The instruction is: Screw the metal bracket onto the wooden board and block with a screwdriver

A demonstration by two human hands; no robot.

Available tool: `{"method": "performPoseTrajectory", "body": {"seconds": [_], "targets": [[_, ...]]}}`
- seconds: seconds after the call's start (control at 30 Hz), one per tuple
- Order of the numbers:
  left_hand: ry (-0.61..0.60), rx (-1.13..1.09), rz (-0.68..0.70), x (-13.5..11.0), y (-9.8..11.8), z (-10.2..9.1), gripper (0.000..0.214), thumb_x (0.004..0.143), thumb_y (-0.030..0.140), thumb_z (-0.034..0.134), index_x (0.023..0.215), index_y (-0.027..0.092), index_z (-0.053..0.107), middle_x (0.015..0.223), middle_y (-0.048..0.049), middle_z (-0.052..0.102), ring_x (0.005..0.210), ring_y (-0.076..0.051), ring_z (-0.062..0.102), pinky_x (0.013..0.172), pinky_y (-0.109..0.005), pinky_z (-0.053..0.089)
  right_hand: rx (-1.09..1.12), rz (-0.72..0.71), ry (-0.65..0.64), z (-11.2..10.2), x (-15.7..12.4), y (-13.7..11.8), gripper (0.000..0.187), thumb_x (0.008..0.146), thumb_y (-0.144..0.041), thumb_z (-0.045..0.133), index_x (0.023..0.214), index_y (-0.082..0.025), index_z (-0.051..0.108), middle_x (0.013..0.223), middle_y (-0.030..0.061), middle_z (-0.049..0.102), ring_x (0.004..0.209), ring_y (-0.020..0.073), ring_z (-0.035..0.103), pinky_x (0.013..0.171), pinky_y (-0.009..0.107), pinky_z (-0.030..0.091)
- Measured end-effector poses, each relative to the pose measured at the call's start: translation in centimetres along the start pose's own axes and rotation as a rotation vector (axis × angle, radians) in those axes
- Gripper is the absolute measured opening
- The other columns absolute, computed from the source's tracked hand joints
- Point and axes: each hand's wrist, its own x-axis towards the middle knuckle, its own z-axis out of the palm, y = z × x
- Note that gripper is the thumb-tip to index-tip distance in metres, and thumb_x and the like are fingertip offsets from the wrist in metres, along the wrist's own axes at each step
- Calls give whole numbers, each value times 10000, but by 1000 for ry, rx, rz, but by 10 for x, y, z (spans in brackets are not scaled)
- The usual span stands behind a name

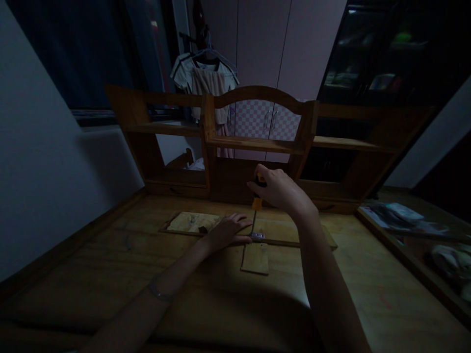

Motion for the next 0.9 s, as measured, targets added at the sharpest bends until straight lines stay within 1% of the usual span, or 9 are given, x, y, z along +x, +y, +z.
{"method": "performPoseTrajectory", "body": {"seconds": [0.23,0.33,0.43,0.53,0.63,0.7,0.8,0.9], "targets": [[4,12,-27,-1,0,3,690,828,688,532,1349,235,513,1328,-95,490,1195,-248,478,1014,-360,396,-2,-20,1,1,0,3,258,953,-418,566,1041,-178,528,855,68,615,812,226,585,654,278,358],[25,27,-67,-3,4,1,760,783,739,535,1339,222,520,1304,-114,495,1184,-264,480,1007,-377,397,46,-31,-24,-4,0,1,264,916,-386,584,1063,-173,536,887,65,623,834,224,583,704,284,375],[36,32,-81,-3,5,0,759,785,740,528,1338,221,518,1243,-107,526,1138,-255,501,981,-371,408,113,-49,-38,-7,-1,1,241,884,-327,586,1066,-171,559,955,65,627,890,219,581,762,283,387],[47,31,-69,-3,5,0,744,786,729,536,1328,220,525,1226,-103,533,1115,-248,511,963,-359,415,113,-71,-28,-6,0,2,204,887,-295,578,1054,-178,572,925,54,629,891,214,585,755,275,382],[55,41,-64,-3,3,0,733,795,736,513,1307,213,543,1208,-110,541,1103,-254,516,952,-362,417,68,-80,2,-2,1,2,170,928,-321,550,1024,-182,575,865,50,625,849,211,589,712,274,370],[46,57,-62,-3,3,1,727,802,742,494,1306,221,548,1197,-107,547,1095,-256,518,942,-365,420,16,-67,24,0,2,1,203,946,-364,533,1020,-180,574,846,58,621,828,221,588,682,282,357],[36,86,-53,-2,2,1,719,805,742,488,1308,232,552,1194,-99,552,1083,-256,521,931,-366,421,-41,-30,26,-1,1,-1,290,932,-442,533,1044,-177,572,845,73,622,812,244,583,663,300,344],[36,97,-33,-2,2,1,716,807,736,492,1308,228,554,1190,-101,558,1085,-259,519,929,-366,416,4,-39,5,-3,1,0,282,902,-406,551,1074,-184,569,898,71,631,855,249,579,704,310,359]]}}
